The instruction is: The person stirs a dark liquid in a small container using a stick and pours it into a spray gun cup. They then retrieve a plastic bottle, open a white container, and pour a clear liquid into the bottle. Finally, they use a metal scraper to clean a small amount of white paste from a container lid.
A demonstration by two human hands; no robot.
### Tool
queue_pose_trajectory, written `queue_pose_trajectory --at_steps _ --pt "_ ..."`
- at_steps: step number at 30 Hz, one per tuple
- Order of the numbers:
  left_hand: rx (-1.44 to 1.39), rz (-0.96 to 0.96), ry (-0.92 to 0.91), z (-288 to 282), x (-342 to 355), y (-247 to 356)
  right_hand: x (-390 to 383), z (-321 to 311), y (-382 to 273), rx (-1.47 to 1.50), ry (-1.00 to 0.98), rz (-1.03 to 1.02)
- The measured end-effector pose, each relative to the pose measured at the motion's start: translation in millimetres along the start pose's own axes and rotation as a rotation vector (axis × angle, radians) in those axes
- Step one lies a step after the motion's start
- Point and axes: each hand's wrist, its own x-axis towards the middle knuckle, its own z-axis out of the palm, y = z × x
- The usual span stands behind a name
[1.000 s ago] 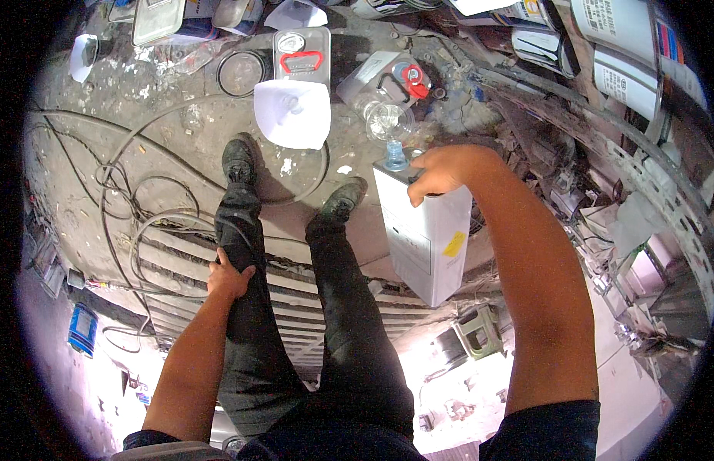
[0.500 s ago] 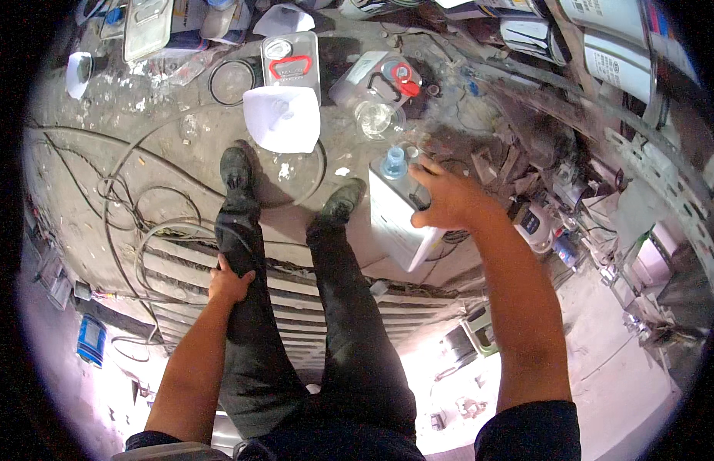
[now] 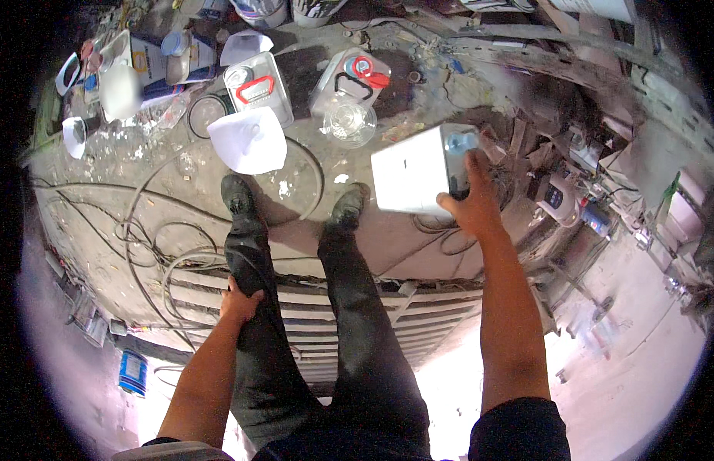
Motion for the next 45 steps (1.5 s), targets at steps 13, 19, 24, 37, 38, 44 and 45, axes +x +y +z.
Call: queue_pose_trajectory --at_steps 13,19,24,37,38,44,45 --pt "0.068 0.034 0.024 4 12 -6 29 67 -36 0.024 0.469 0.185" --pt "0.052 0.097 0.105 1 10 -4 22 83 -48 0.035 0.535 0.183" --pt "-0.369 0.680 0.476 -37 14 28 -14 95 -55 0.058 0.617 -0.038" --pt "-1.283 0.840 0.289 -174 53 155 -44 213 -177 0.686 -0.022 0.091" --pt "-1.288 0.842 0.299 -174 55 154 -44 213 -181 0.692 -0.041 0.095" --pt "-1.208 0.876 0.348 -175 42 133 -47 219 -173 0.607 -0.132 0.168" --pt "-1.175 0.881 0.374 -177 37 123 -48 221 -171 0.594 -0.144 0.161"
